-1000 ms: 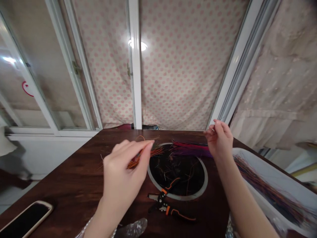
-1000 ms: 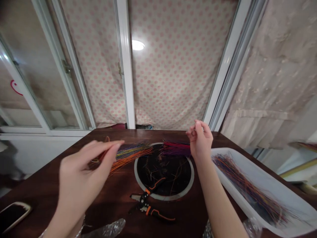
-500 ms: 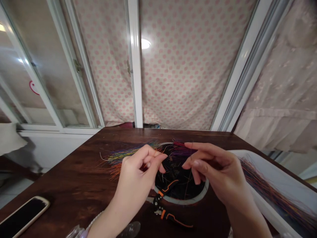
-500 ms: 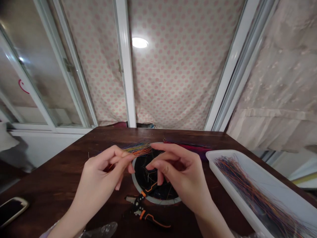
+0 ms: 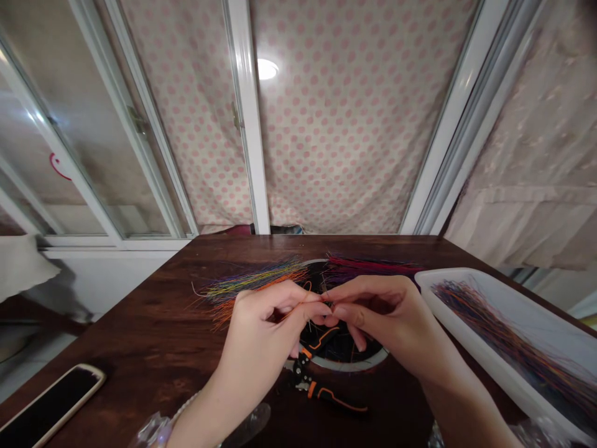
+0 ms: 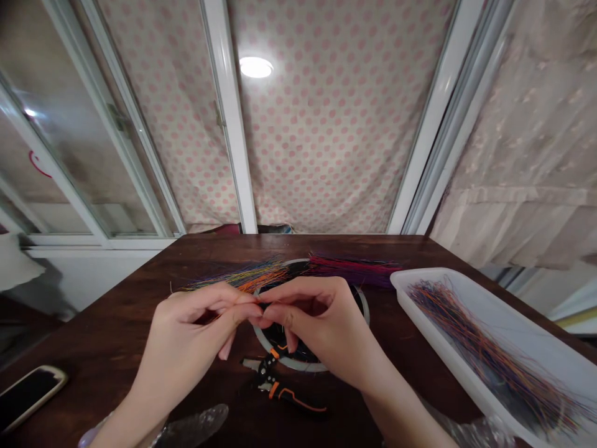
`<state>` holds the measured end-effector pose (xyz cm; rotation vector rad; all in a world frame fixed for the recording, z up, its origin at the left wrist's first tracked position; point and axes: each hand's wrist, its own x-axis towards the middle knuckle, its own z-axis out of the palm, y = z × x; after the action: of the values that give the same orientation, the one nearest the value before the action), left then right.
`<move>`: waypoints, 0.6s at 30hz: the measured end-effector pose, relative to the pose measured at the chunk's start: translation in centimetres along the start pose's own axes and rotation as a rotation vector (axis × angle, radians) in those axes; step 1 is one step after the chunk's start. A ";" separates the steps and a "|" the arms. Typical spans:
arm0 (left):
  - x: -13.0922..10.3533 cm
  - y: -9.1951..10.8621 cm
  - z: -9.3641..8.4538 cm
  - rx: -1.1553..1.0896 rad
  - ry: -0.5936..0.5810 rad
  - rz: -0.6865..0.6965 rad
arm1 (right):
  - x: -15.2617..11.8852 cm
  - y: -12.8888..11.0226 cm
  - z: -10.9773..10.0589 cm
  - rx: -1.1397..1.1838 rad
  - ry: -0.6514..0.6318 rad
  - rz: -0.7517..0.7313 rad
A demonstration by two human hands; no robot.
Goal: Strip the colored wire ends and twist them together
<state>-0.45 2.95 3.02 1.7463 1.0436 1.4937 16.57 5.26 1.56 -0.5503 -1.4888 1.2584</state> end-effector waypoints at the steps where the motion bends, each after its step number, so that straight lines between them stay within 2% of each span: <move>1: 0.0 0.0 0.0 -0.006 0.000 0.001 | 0.0 0.0 0.0 -0.004 -0.003 -0.009; 12: 0.2 -0.1 0.0 0.034 -0.038 0.022 | 0.0 -0.2 -0.1 -0.087 0.001 -0.040; 18: 0.1 -0.2 0.1 0.017 -0.049 0.001 | -0.3 -0.7 0.2 -0.237 0.070 -0.112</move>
<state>-0.36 3.07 2.89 1.7859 1.0337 1.4397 16.62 4.71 2.07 -0.6503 -1.5971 0.9735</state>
